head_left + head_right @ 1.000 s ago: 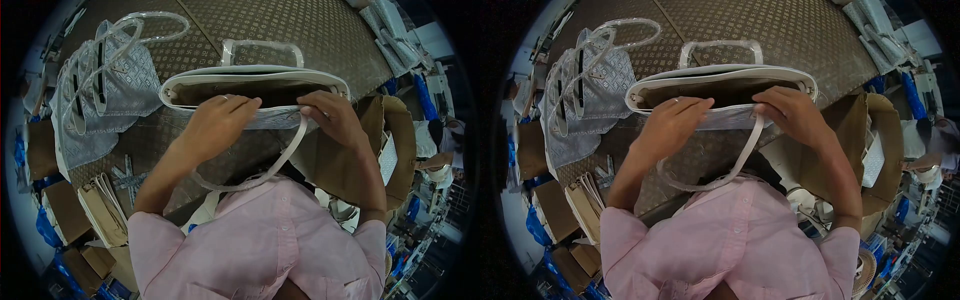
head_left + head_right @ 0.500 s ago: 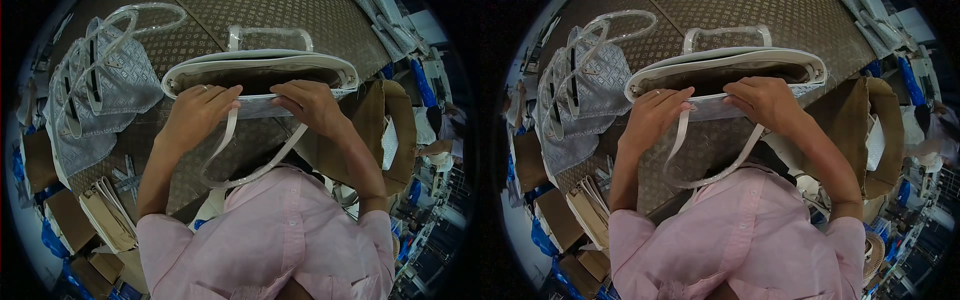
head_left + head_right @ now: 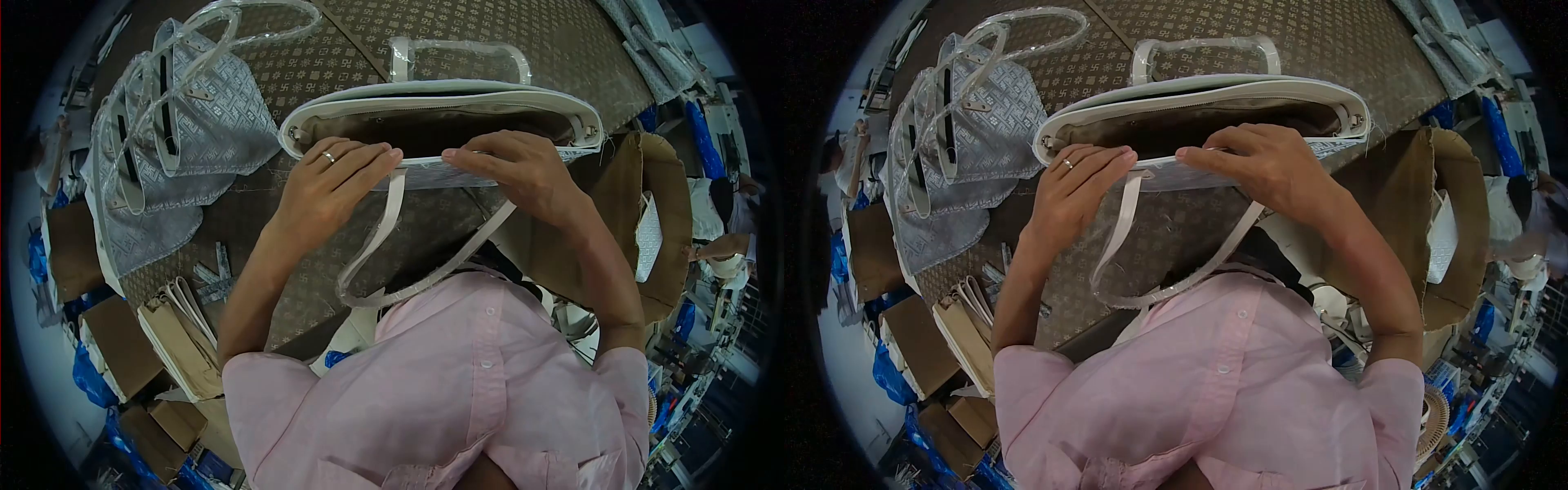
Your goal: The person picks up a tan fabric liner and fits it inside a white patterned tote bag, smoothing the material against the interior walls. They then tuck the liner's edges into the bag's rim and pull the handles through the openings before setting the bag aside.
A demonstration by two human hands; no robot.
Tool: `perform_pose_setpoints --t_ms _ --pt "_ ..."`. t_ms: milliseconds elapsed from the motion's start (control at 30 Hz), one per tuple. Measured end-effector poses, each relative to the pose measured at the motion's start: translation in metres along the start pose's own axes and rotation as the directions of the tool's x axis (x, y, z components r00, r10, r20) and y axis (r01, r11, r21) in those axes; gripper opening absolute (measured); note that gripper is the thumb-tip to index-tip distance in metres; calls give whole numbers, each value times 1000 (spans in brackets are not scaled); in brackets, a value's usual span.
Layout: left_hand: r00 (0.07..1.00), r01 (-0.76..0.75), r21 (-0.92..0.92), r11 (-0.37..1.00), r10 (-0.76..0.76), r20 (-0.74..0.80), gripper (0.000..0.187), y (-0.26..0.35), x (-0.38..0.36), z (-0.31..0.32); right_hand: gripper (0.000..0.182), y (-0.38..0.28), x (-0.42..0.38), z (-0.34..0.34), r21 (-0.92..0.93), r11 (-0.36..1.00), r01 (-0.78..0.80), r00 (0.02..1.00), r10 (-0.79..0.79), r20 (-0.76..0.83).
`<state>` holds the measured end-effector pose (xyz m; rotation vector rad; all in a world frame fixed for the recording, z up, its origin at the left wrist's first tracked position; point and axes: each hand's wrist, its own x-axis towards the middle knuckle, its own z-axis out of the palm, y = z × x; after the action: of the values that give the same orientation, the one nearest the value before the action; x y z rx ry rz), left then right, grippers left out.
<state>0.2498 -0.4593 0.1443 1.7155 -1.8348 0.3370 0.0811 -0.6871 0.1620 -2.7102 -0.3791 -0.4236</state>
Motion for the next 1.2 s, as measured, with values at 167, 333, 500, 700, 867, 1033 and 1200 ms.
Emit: perform_pose_setpoints --t_ms 167,333,500,700,867,1033,1200 --pt "999 25 -36 999 -24 26 40 0 1 -2 60 1 0 -1 -14 1000 20 1000 -20 2" --pt "1000 -2 22 1000 2 -23 42 -8 -5 -4 56 4 -4 -5 -53 998 34 999 -35 -26" --pt "997 78 -41 996 -78 -2 33 -14 -8 -23 49 21 -17 -24 101 995 -5 1000 7 -20" --pt "906 201 -197 960 -105 410 20 9 55 -13 16 -8 27 0 -77 993 -84 964 101 247" --pt "696 334 16 943 -258 670 25 9 78 0 25 -8 35 16 -57 993 -101 993 105 60" --pt "707 389 112 914 -374 600 25 -12 34 -13 25 -9 25 -1 -27 956 -292 951 294 101" --pt "697 454 96 886 -420 581 32 1 49 -35 24 -11 28 18 -25 965 -261 965 261 4"
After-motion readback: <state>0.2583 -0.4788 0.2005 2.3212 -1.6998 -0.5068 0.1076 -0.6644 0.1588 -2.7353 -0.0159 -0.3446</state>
